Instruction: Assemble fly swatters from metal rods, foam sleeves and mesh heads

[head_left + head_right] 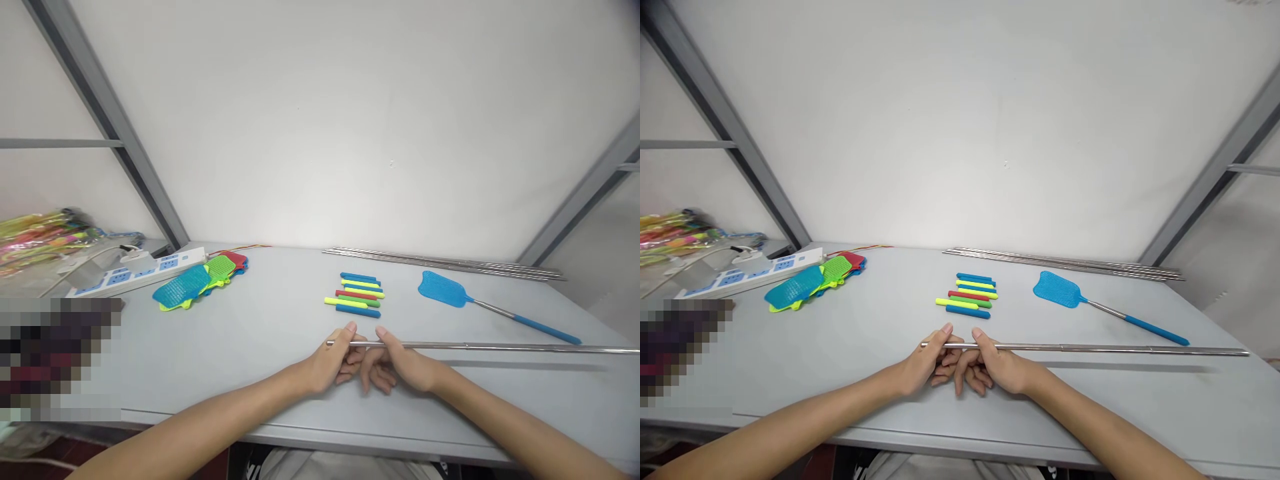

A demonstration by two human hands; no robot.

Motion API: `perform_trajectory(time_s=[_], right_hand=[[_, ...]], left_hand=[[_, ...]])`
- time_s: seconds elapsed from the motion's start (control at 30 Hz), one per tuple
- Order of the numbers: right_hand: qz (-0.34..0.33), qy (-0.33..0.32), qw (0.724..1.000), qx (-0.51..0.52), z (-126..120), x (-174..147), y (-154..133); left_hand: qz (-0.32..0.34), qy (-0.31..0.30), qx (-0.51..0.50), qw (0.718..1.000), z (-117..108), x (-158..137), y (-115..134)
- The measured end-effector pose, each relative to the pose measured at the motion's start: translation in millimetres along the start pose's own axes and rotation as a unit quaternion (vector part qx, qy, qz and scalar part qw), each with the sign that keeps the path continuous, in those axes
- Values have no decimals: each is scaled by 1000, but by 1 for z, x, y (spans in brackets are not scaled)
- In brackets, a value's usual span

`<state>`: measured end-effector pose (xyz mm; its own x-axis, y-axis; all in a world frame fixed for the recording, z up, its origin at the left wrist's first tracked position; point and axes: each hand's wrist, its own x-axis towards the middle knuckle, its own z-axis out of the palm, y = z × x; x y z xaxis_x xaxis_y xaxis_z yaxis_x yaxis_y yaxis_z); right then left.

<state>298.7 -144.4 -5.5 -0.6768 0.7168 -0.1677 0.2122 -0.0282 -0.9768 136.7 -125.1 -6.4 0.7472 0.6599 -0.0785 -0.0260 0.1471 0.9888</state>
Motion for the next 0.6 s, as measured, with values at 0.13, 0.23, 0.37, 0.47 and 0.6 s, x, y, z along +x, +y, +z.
perform_trajectory(time_s=[0.13,0.23,0.37,0.47,0.6], right_hand=[[-5,0,1000,-6,0,1,1],[-10,4,1000,-8,-1,1,2],[-13,24,999,-17,-2,1,2],[-7,47,999,-20,-3,2,0],[-17,71,997,-38,-6,4,0]], left_hand=[[6,0,5,1000,0,-1,1],[17,-5,17,1000,-1,-1,2],[28,-8,33,999,-1,-1,4],[27,-5,44,999,-2,-1,5],[25,-10,53,998,-3,0,7]])
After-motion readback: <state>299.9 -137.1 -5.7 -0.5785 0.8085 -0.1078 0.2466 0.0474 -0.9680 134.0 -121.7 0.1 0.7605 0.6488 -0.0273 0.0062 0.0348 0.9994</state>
